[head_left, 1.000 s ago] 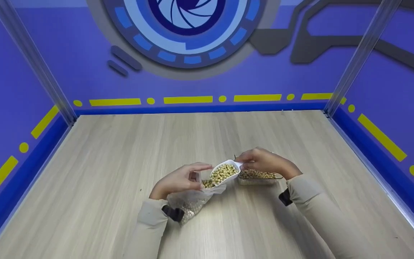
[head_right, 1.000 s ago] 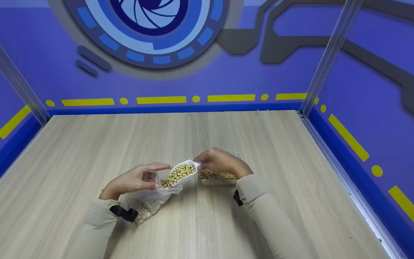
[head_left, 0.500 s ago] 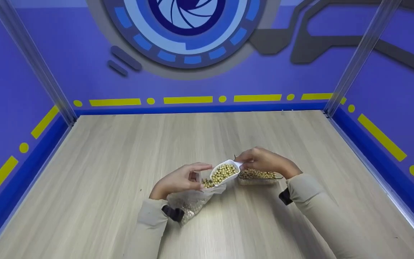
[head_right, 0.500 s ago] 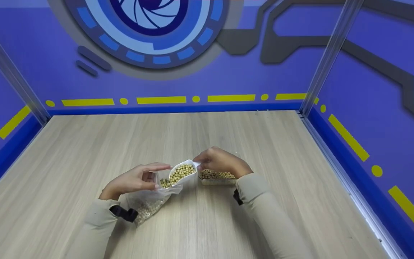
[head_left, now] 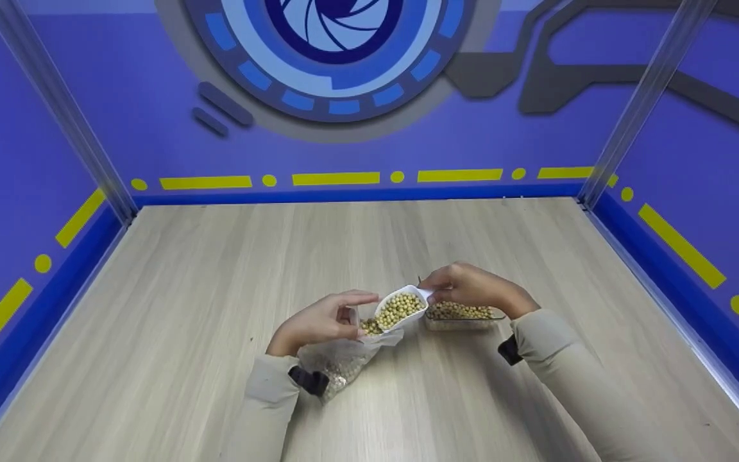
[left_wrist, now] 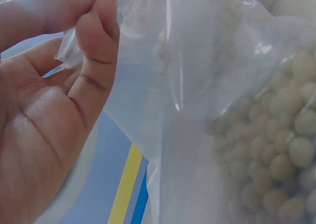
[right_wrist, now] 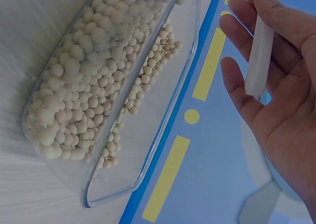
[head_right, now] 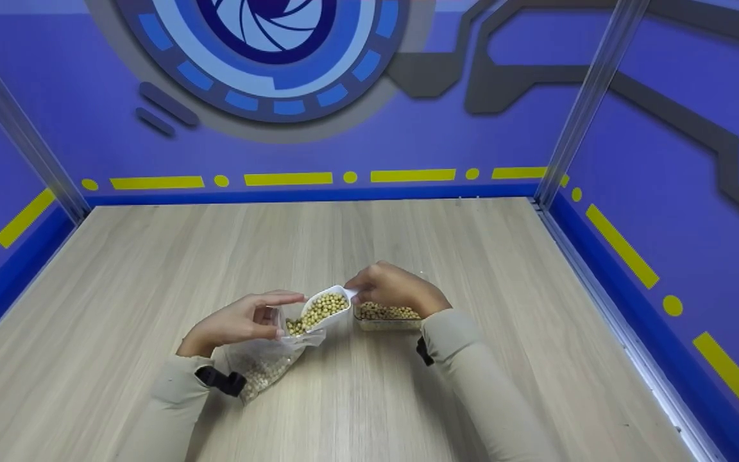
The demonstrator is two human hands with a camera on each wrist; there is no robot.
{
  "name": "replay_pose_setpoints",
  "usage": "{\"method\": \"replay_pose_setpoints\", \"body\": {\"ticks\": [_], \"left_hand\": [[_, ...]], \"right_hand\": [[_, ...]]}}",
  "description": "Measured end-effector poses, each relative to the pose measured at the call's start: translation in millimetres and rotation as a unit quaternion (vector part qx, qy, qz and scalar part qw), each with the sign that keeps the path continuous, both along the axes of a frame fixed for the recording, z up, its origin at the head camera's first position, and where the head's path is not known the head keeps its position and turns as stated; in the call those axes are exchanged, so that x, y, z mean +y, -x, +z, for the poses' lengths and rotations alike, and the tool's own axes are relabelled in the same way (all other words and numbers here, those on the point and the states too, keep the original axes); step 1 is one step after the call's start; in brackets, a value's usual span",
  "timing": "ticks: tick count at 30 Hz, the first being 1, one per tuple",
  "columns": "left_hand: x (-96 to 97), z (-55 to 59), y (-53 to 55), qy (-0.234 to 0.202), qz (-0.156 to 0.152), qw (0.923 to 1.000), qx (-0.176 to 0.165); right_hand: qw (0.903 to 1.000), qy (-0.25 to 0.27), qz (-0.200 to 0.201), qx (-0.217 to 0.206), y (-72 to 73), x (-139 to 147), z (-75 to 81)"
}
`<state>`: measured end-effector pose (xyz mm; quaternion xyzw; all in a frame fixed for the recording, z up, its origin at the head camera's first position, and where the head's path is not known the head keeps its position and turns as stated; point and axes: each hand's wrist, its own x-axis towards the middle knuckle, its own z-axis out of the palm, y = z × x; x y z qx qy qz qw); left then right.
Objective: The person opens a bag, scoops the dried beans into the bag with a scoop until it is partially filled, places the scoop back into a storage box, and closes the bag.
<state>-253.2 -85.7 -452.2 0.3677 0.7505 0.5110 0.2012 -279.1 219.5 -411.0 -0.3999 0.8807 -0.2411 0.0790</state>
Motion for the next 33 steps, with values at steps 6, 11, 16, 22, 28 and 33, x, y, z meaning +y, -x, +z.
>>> {"method": "replay_pose_setpoints", "body": {"ticks": [6,11,16,22,28,33], "left_hand": [[-0.4,-0.1,-0.1,-0.003,0.0,1.0,0.006],[-0.4,0.9,-0.4,-0.002,0.002,0.9999,0.01],[0.0,1.1,-0.4,-0.002,0.0,0.9999,0.013],[-0.2,0.3,0.1,-0.002,-0.002,0.9999,0.016],[0.2,1.0,-0.5,0.0,0.0,1.0,0.01],[-0.5,0.4,-0.1,-0.003,-0.002,0.9999,0.012]], "right_hand": [[0.9999,-0.002,-0.002,-0.01,0.1,-0.1,1.9],[1.0,-0.005,-0.001,-0.004,-0.1,-0.1,3.2],[1.0,-0.008,0.0,0.001,-0.7,-1.3,4.6],[0.9999,-0.011,0.01,0.007,-1.1,-4.1,7.1],[0.9993,-0.018,0.023,0.021,-1.4,-5.8,10.1],[0.9992,-0.021,0.028,0.021,-1.6,-7.1,12.1]]}}
